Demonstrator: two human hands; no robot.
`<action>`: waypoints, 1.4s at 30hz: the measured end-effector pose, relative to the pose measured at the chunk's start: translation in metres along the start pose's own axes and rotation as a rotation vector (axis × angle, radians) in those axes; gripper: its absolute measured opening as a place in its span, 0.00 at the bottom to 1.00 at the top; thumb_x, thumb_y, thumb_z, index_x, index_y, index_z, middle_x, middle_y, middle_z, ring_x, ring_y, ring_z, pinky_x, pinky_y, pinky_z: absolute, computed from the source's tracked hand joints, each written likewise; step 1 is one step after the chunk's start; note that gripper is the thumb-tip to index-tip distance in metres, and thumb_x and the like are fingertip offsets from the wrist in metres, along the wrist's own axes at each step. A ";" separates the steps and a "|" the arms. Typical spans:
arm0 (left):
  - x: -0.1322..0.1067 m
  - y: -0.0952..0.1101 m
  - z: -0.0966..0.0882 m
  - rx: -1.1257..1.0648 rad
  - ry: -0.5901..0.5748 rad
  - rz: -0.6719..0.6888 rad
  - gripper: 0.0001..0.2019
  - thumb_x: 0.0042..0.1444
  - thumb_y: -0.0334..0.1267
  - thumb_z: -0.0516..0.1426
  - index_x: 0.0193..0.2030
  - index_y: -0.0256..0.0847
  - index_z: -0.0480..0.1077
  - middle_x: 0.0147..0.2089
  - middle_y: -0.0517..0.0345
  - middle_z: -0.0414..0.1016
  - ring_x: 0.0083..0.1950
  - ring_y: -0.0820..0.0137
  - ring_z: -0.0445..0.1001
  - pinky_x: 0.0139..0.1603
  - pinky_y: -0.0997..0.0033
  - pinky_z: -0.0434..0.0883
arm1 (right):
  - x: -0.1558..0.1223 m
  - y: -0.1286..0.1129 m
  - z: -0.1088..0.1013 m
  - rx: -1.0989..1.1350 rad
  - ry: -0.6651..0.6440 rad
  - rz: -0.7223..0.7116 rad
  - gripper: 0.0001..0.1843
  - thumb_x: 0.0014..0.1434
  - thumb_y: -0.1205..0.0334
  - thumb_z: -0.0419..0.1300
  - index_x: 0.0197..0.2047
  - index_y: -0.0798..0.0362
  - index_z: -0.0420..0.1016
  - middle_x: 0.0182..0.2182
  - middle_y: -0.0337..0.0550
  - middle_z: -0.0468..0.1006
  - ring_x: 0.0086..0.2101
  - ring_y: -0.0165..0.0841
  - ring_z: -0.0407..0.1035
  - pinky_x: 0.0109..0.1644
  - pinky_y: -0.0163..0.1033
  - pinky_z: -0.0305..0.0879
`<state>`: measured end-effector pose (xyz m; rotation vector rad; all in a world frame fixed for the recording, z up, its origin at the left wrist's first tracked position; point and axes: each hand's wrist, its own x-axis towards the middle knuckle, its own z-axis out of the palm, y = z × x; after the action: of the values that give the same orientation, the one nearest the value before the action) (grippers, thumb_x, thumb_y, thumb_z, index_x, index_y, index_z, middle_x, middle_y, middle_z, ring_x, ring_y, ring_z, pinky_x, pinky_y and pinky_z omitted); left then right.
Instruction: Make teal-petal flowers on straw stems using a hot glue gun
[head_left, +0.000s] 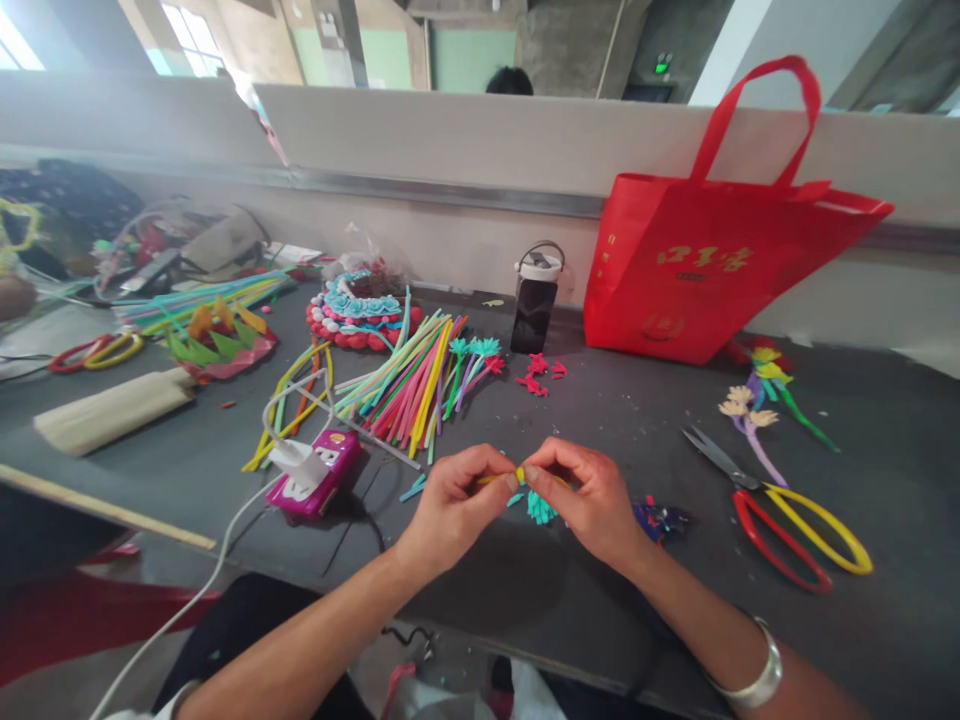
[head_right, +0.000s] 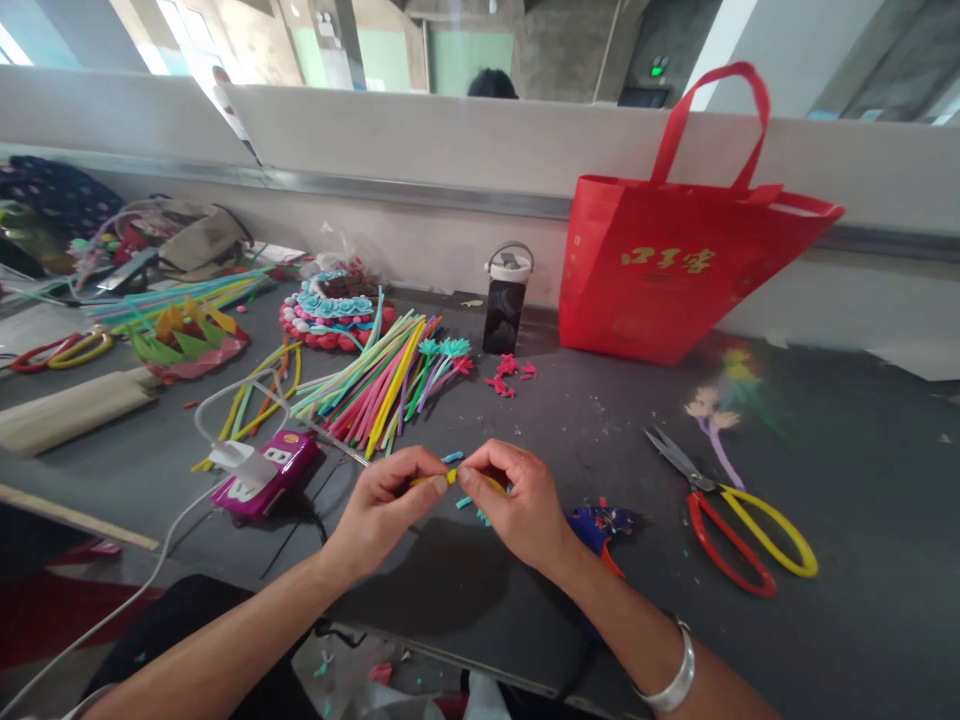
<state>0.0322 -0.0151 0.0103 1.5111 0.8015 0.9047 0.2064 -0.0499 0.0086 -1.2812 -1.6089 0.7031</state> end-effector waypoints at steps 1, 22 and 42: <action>0.001 -0.001 0.001 -0.001 0.041 -0.005 0.11 0.56 0.42 0.58 0.28 0.37 0.69 0.22 0.66 0.57 0.25 0.77 0.52 0.25 0.75 0.53 | 0.000 0.001 0.002 0.009 0.003 -0.003 0.10 0.62 0.59 0.59 0.30 0.52 0.74 0.23 0.35 0.70 0.26 0.29 0.65 0.30 0.34 0.61; 0.010 -0.001 -0.012 0.632 -0.076 0.297 0.07 0.62 0.32 0.51 0.36 0.38 0.70 0.28 0.59 0.68 0.29 0.73 0.66 0.32 0.75 0.61 | 0.000 -0.004 -0.003 -0.280 -0.103 -0.275 0.09 0.63 0.68 0.54 0.31 0.52 0.70 0.27 0.38 0.70 0.29 0.29 0.65 0.34 0.34 0.60; 0.010 -0.010 -0.005 0.113 -0.066 0.024 0.10 0.60 0.42 0.57 0.35 0.36 0.72 0.25 0.65 0.61 0.27 0.76 0.57 0.27 0.75 0.56 | 0.009 0.009 -0.005 0.070 -0.011 0.072 0.08 0.60 0.60 0.60 0.30 0.53 0.77 0.24 0.36 0.74 0.25 0.28 0.67 0.29 0.32 0.61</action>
<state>0.0326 -0.0029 0.0019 1.6433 0.7991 0.8341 0.2142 -0.0389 0.0058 -1.2914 -1.5400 0.8053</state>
